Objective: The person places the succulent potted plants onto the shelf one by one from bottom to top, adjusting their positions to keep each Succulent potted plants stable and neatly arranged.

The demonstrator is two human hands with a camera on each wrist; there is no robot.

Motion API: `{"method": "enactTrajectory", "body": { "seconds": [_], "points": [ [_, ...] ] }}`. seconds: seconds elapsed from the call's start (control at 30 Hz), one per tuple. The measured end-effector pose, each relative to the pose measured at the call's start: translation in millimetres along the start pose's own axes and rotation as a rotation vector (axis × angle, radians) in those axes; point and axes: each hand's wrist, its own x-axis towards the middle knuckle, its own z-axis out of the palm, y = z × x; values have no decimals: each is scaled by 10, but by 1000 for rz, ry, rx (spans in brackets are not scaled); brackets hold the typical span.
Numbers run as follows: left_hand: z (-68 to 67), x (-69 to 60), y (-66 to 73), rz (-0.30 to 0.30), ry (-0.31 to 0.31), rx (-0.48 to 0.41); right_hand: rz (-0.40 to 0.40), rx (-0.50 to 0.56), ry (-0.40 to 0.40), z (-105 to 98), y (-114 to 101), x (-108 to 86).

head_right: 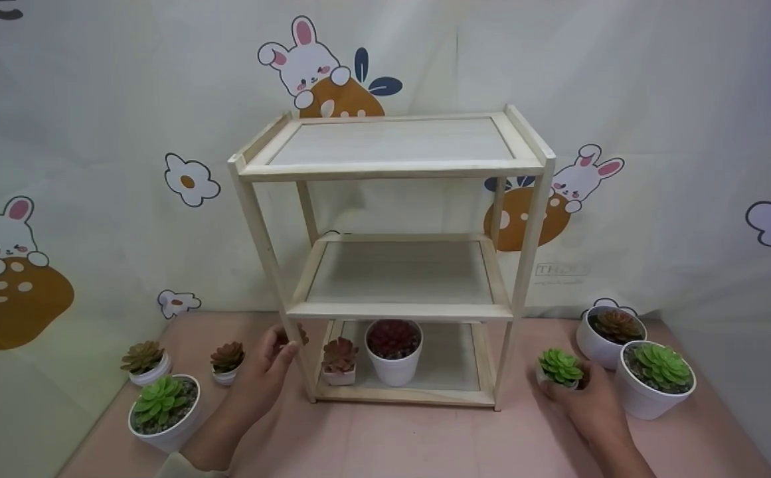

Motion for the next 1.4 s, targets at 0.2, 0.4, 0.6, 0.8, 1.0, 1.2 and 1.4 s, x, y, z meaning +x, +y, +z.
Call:
{"method": "enactTrajectory", "body": {
  "seconds": [0.2, 0.4, 0.6, 0.8, 1.0, 1.2, 1.4],
  "points": [
    [-7, 4, 3, 5, -2, 14, -22, -19, 26, 10, 0, -8],
    [-9, 1, 11, 9, 6, 40, -33, -47, 41, 11, -4, -15],
    [-4, 0, 22, -12, 7, 47, -26, -59, 30, 3, -32, -34],
    [-4, 2, 28, -29, 4, 42, -7, -63, 20, 2, -66, -56],
    [4, 6, 20, -51, 13, 42, -7, -84, 12, 2, -111, -88],
    [-3, 9, 12, -50, 2, 12, 27, -68, -3, 4, -170, -131],
    [-8, 8, 7, -41, -6, -18, 1, -97, 2, 11, -260, -194]
  ]
}}
